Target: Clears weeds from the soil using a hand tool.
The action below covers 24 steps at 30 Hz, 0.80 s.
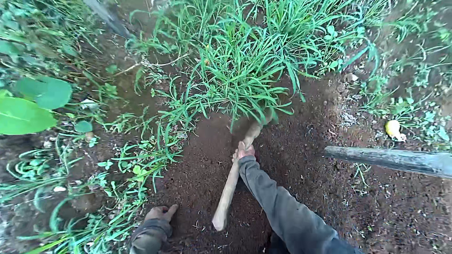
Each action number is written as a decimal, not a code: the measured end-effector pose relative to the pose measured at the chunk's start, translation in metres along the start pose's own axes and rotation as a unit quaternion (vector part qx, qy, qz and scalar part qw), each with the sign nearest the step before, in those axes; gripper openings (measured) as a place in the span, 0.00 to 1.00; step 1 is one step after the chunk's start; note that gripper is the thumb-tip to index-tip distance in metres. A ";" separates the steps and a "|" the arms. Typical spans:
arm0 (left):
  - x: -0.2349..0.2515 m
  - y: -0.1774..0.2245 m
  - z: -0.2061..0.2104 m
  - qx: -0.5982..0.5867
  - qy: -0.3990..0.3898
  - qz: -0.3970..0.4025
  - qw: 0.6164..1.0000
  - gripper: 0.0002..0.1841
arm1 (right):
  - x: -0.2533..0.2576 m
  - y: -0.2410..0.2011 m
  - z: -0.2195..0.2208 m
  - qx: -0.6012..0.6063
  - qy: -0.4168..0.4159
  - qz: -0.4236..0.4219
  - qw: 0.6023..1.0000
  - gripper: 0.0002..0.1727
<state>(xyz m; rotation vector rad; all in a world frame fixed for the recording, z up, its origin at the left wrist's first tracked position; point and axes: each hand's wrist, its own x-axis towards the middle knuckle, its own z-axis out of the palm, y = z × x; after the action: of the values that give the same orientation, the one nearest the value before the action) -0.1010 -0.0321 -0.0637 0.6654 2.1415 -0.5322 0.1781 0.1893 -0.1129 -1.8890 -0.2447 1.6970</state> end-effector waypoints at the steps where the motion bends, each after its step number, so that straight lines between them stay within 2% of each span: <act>1: 0.000 0.000 0.000 0.002 -0.003 -0.008 1.000 0.29 | -0.012 0.008 -0.021 -0.043 -0.014 0.020 0.999 0.21; 3: 0.000 0.001 0.003 -0.006 -0.006 -0.012 1.000 0.29 | -0.021 -0.001 -0.076 -0.108 -0.036 0.033 0.993 0.22; 5: 0.002 0.002 0.002 -0.011 0.000 -0.003 1.000 0.29 | -0.018 -0.032 -0.113 -0.114 -0.026 0.021 0.993 0.20; 8: 0.001 0.002 0.001 -0.009 0.001 0.003 1.000 0.29 | 0.020 -0.076 -0.105 -0.046 0.034 -0.002 0.998 0.15; 10: -0.003 -0.002 0.003 -0.004 0.000 0.007 1.000 0.30 | 0.032 -0.056 -0.067 -0.011 0.039 0.006 0.999 0.15; 12: -0.003 -0.005 0.004 -0.009 0.006 0.024 1.000 0.29 | -0.014 0.003 -0.032 -0.041 -0.018 0.011 0.999 0.19; 13: -0.005 -0.006 0.005 -0.012 0.007 0.032 0.999 0.29 | -0.044 0.033 -0.029 -0.076 -0.058 0.017 0.995 0.21; 15: -0.009 -0.004 -0.001 -0.006 -0.001 0.043 0.999 0.29 | -0.078 0.060 -0.052 -0.203 -0.150 0.023 0.967 0.26; 17: -0.009 -0.005 -0.002 -0.002 -0.009 0.054 0.999 0.30 | -0.081 0.054 -0.087 -0.305 -0.186 -0.009 0.934 0.31; 20: -0.007 -0.010 0.001 -0.018 -0.005 0.067 0.998 0.30 | -0.067 0.014 -0.112 -0.294 -0.096 -0.095 0.946 0.33; 24: -0.004 -0.011 0.001 -0.020 -0.004 0.064 0.998 0.30 | -0.017 -0.073 -0.104 -0.232 0.025 -0.146 0.961 0.29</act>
<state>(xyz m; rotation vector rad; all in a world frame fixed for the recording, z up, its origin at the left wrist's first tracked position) -0.1050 -0.0428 -0.0592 0.7707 2.0800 -0.4213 0.2917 0.2096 -0.0578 -2.0879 -0.9242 1.4735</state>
